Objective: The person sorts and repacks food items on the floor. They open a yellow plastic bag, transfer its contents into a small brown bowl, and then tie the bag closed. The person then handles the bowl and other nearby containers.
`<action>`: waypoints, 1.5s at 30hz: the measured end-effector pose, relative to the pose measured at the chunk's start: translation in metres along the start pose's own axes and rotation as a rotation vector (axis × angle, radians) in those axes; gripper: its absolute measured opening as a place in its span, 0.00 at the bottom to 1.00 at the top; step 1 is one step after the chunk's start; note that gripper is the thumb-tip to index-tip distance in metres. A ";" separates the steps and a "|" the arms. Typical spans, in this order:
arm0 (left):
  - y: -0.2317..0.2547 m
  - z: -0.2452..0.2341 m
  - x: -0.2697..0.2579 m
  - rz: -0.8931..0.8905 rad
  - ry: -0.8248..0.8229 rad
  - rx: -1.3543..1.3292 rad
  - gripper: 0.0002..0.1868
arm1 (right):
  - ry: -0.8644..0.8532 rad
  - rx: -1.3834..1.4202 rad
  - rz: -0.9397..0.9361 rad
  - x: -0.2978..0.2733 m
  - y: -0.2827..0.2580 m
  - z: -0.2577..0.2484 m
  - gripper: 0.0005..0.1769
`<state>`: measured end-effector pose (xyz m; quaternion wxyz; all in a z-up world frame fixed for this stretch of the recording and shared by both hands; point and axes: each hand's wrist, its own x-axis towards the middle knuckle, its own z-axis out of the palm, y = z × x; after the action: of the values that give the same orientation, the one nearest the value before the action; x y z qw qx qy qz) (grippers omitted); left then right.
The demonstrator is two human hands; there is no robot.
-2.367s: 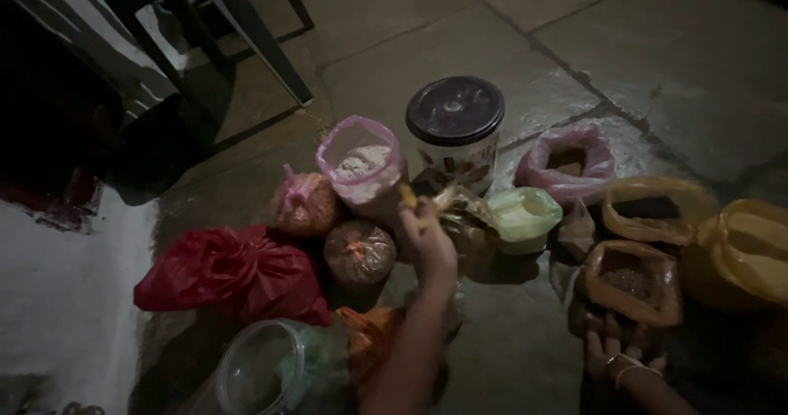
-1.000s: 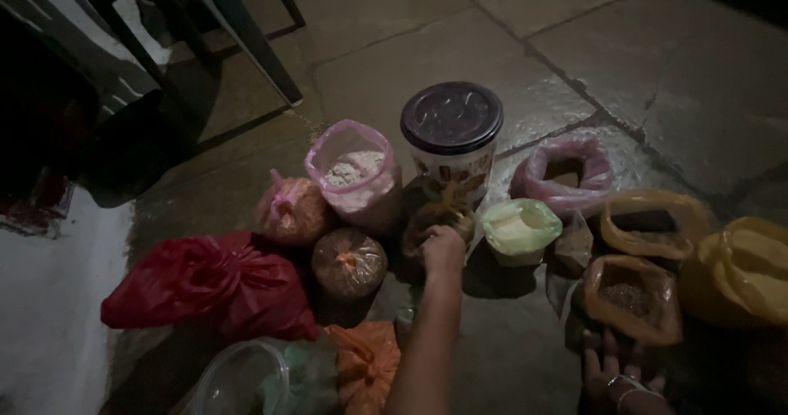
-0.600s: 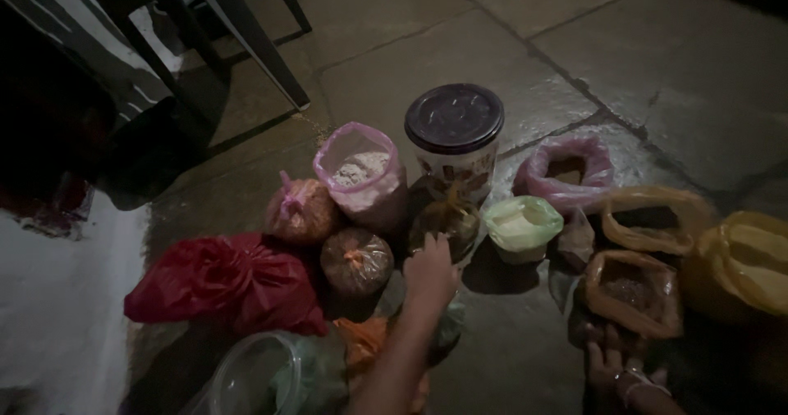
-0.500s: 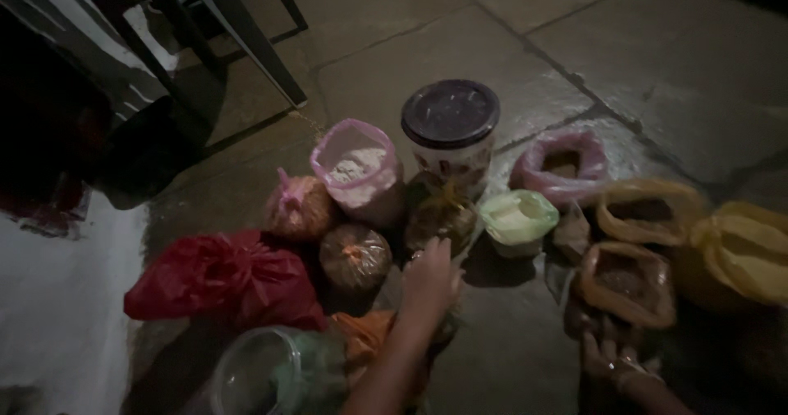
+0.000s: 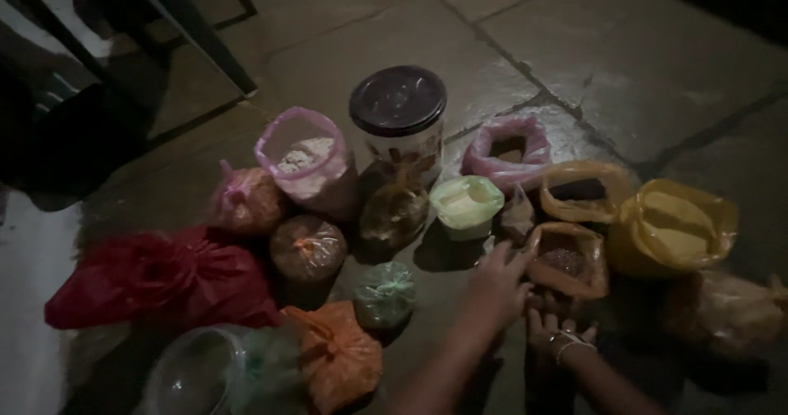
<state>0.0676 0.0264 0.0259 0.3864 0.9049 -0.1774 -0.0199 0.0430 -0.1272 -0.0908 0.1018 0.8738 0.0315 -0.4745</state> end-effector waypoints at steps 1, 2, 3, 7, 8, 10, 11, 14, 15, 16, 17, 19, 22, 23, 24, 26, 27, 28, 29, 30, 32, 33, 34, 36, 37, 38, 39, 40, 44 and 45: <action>0.000 0.009 0.008 0.058 0.036 0.027 0.26 | 0.027 0.103 0.035 0.005 0.000 0.001 0.42; 0.000 0.019 0.016 0.116 0.071 0.053 0.23 | 0.054 0.206 0.070 0.013 -0.002 0.000 0.39; -0.001 0.030 0.022 0.047 0.061 -0.007 0.20 | 0.080 0.310 0.107 0.019 -0.001 0.003 0.36; -0.007 0.070 0.049 -0.211 0.000 -0.111 0.13 | -0.035 -0.327 0.098 0.016 -0.003 0.006 0.36; -0.009 0.076 0.052 -0.272 -0.022 -0.105 0.14 | -0.033 -0.212 0.084 0.013 -0.007 0.002 0.38; -0.008 0.080 0.058 -0.457 0.000 -0.192 0.17 | -0.013 -0.112 0.075 0.010 -0.010 -0.004 0.41; -0.005 0.080 0.061 -0.549 0.010 -0.235 0.19 | -0.004 -0.093 0.070 0.010 -0.008 -0.003 0.43; 0.002 0.077 0.053 -0.577 0.163 -0.344 0.16 | 0.022 -0.060 0.071 0.011 -0.002 0.001 0.49; 0.001 0.074 0.050 -0.479 0.215 -0.341 0.15 | 0.026 -0.052 0.068 0.010 0.000 0.004 0.51; -0.001 0.070 0.044 -0.380 0.267 -0.337 0.14 | 0.025 -0.040 0.060 0.008 0.002 0.003 0.54; -0.002 0.067 0.038 -0.280 0.318 -0.330 0.14 | 0.029 -0.027 0.054 0.006 0.003 0.000 0.56; -0.003 0.057 0.025 -0.193 0.339 -0.251 0.17 | 0.023 -0.004 0.028 -0.009 0.006 -0.004 0.61; -0.006 0.038 -0.005 -0.230 0.268 -0.204 0.20 | 0.019 0.044 0.012 -0.037 0.002 -0.014 0.68; -0.009 0.033 -0.016 -0.268 0.228 -0.200 0.21 | 0.019 0.057 0.004 -0.047 0.001 -0.014 0.71; -0.015 0.029 -0.028 -0.296 0.199 -0.204 0.22 | 0.020 0.075 -0.001 -0.054 0.000 -0.014 0.73; -0.032 0.029 -0.062 -0.358 0.141 -0.215 0.25 | 0.105 0.130 -0.020 -0.059 0.003 -0.002 0.78; -0.044 0.031 -0.077 -0.342 0.121 -0.225 0.26 | 0.163 0.174 -0.028 -0.054 0.009 0.005 0.77; -0.057 0.035 -0.093 -0.326 0.101 -0.236 0.26 | 0.310 0.226 -0.087 -0.042 0.019 0.013 0.64; -0.068 0.040 -0.110 -0.315 0.082 -0.244 0.27 | 0.456 0.277 -0.148 -0.027 0.029 0.020 0.52; -0.075 0.047 -0.124 -0.257 0.123 -0.251 0.27 | 0.601 0.329 -0.207 -0.009 0.038 0.028 0.41; -0.078 0.048 -0.153 -0.155 0.193 -0.259 0.26 | 0.759 0.841 -0.289 0.018 0.047 0.052 0.32; -0.073 0.041 -0.159 -0.244 0.149 -0.238 0.30 | 0.838 1.105 -0.326 0.031 0.048 0.054 0.28; -0.061 0.031 -0.170 -0.333 0.107 -0.215 0.35 | 0.846 1.124 -0.374 0.038 0.042 0.056 0.27; -0.030 0.007 -0.180 -0.471 0.074 -0.192 0.37 | 0.859 1.152 -0.466 0.034 0.030 0.058 0.25; -0.016 -0.005 -0.182 -0.519 0.077 -0.190 0.35 | 0.796 1.179 -0.436 0.026 0.026 0.056 0.29; -0.004 -0.014 -0.183 -0.567 0.080 -0.188 0.32 | 0.734 1.205 -0.405 0.014 0.018 0.052 0.34; 0.006 -0.019 -0.183 -0.571 0.098 -0.173 0.31 | 0.671 1.229 -0.375 0.001 0.009 0.046 0.38; 0.013 -0.021 -0.182 -0.574 0.115 -0.157 0.30 | 0.674 1.224 -0.375 -0.012 0.002 0.041 0.42; 0.012 -0.011 -0.181 -0.551 0.160 -0.196 0.21 | 0.681 1.195 -0.392 -0.038 -0.019 0.029 0.50; 0.007 -0.007 -0.178 -0.612 0.128 -0.181 0.22 | 0.684 1.185 -0.395 -0.037 -0.022 0.030 0.51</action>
<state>-0.1000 0.0862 0.0176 0.4517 0.8776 0.1300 -0.0938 -0.0054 -0.1104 -0.0792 -0.4940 0.8599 -0.0438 -0.1207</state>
